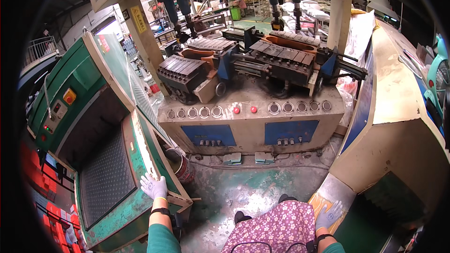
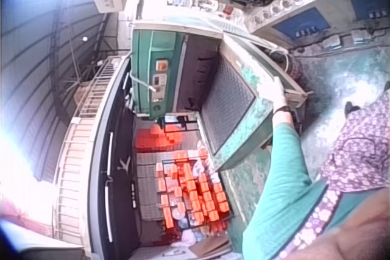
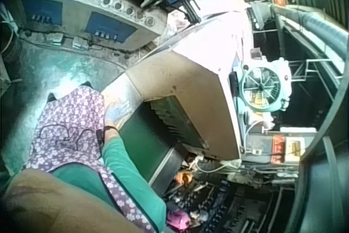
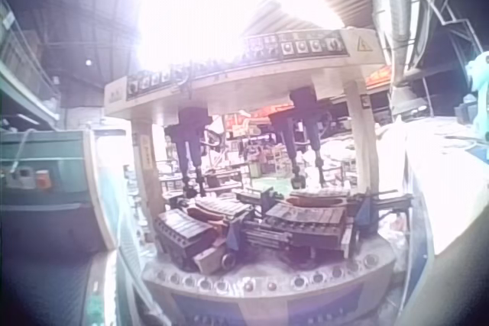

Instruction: Operating an industrial heat press or molding machine for shoe manufacturing.

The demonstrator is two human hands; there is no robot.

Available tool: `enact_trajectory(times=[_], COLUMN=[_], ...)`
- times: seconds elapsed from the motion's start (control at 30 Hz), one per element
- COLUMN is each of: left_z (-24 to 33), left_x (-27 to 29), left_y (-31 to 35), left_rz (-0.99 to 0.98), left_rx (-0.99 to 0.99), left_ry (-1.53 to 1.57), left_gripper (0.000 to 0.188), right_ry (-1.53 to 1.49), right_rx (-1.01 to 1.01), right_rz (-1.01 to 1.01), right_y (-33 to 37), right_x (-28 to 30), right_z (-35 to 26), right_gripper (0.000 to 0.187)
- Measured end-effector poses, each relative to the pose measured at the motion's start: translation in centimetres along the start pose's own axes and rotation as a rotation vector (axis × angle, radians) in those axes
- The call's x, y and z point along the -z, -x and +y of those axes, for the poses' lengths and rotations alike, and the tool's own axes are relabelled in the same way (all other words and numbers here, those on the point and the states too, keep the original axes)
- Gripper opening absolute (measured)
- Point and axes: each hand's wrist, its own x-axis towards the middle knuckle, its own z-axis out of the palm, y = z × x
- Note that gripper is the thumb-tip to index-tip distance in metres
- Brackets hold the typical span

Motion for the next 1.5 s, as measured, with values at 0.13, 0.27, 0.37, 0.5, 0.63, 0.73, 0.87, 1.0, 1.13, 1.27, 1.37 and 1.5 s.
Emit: enact_trajectory(times=[0.13, 0.27, 0.37, 0.5, 0.63, 0.73, 0.87, 1.0, 1.13, 1.27, 1.37, 1.5], left_z=[-0.1, 0.0, 0.0, 0.2, -0.1, -0.1, 0.0, -0.1, 0.1, 0.1, 0.1, 0.3], left_x=[0.0, 0.1, 0.1, 0.2, -0.2, -0.2, -0.2, -0.2, 0.2, 0.2, 0.3, 0.5], left_y=[0.0, 0.2, 0.2, 0.2, -0.1, -0.1, -0.1, 0.0, 0.2, 0.2, 0.3, 0.4], left_rz=[0.002, -0.002, 0.002, -0.006, 0.007, 0.008, -0.001, -0.002, -0.015, -0.007, -0.012, -0.012], left_rx=[0.002, 0.002, 0.003, 0.004, 0.004, 0.005, 0.008, 0.009, 0.006, 0.003, 0.004, 0.001], left_ry=[-0.002, 0.001, 0.003, -0.007, -0.003, 0.001, -0.007, -0.01, -0.008, -0.009, -0.012, -0.009], left_gripper=[0.093, 0.093, 0.093, 0.093, 0.093, 0.093, 0.093, 0.093, 0.093, 0.092, 0.092, 0.092], right_ry=[-0.003, 0.003, 0.004, 0.07, 0.071, 0.021, 0.015, 0.014, 0.018, 0.016, 0.021, 0.024], right_rx=[-0.004, -0.006, -0.004, -0.03, -0.034, -0.018, -0.026, -0.021, -0.005, -0.003, 0.006, -0.008], right_rz=[-0.003, 0.004, 0.005, -0.064, -0.041, -0.048, -0.052, -0.047, -0.024, 0.004, 0.017, 0.009], right_y=[0.0, 0.1, 0.1, 0.0, 0.0, 0.0, 0.0, 0.0, 0.0, 0.0, 0.0, 0.0], right_x=[0.0, -0.2, 0.0, 0.3, 0.0, 0.3, 0.5, 0.6, 0.1, -0.5, -0.6, -0.8], right_z=[0.0, 0.1, 0.0, -0.2, -0.1, -0.1, -0.2, -0.4, -0.1, 0.2, 0.3, 0.3], right_gripper=[0.067, 0.067, 0.067, 0.067, 0.067, 0.069, 0.069, 0.069, 0.069, 0.069, 0.069, 0.069])
